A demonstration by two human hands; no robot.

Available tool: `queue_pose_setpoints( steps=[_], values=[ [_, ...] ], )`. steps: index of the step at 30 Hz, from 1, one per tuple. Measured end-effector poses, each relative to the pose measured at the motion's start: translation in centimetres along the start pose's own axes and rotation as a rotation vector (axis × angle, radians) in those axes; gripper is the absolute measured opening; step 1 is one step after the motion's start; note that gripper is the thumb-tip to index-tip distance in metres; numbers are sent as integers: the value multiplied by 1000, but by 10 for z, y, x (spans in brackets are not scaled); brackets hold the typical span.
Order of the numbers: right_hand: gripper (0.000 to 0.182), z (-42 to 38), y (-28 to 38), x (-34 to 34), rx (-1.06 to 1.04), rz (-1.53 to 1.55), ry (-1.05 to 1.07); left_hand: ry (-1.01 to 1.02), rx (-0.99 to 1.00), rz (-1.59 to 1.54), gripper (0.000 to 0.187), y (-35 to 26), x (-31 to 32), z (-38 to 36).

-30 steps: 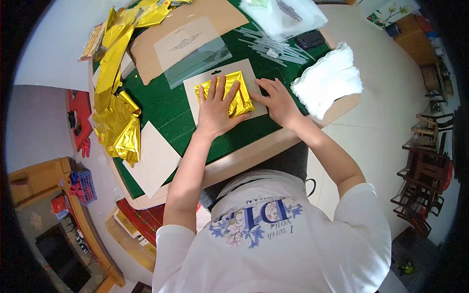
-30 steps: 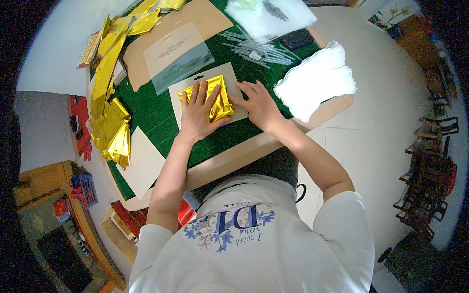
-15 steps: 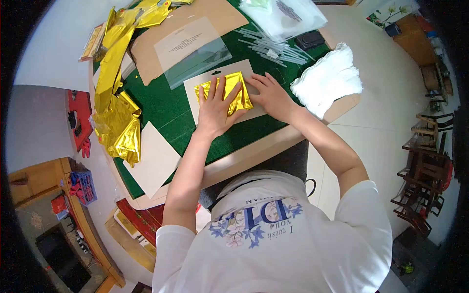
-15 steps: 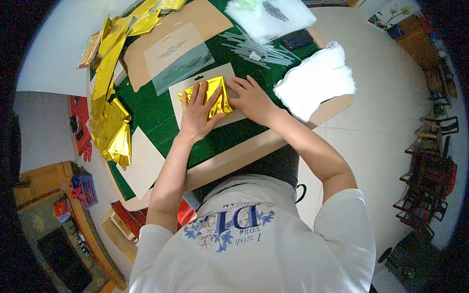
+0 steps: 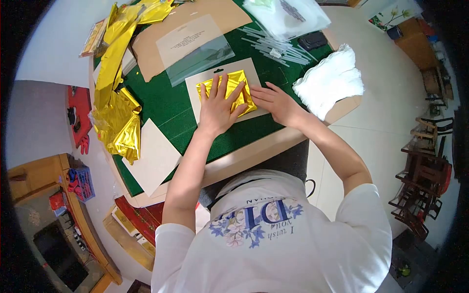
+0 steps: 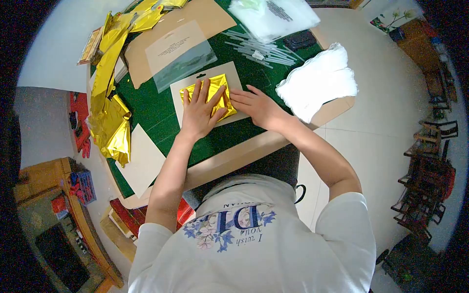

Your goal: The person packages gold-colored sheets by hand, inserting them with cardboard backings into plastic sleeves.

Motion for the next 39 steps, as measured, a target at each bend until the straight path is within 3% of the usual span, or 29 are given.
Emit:
queue_pose_setpoints(
  steps=[2,6,21,24,26,32,36,39],
  values=[
    [71,-1,0,-1,4,-36,37,0,3,8,57,0,0,0],
    [77,-1,-4,2,-21,-41,56,13,5,23,58,0,0,0],
    [70,1,-8,1,-49,4,229,-15,13,11,57,0,2,-1],
    [71,-1,-7,-2,-58,-14,213,-23,16,12,57,1,3,-1],
    [66,1,-10,-1,-86,103,83,-20,17,17,57,0,4,-1],
    [59,-6,-6,-7,-30,132,66,-21,4,-2,58,1,4,-1],
    [65,-4,-9,-4,5,227,-72,-21,6,-14,59,1,1,-1],
    [71,4,18,-17,-59,12,-140,-40,14,-19,58,1,3,-2]
  ],
)
Point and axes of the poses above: each hand's wrist, its own z-axis towards the middle knuckle, its own x-axis out of the palm, y = z × x, the point moved 3 cm from there along z, towards the middle knuckle, and after that the axes turned 3 degrees about -x, right-handed, at the moved point
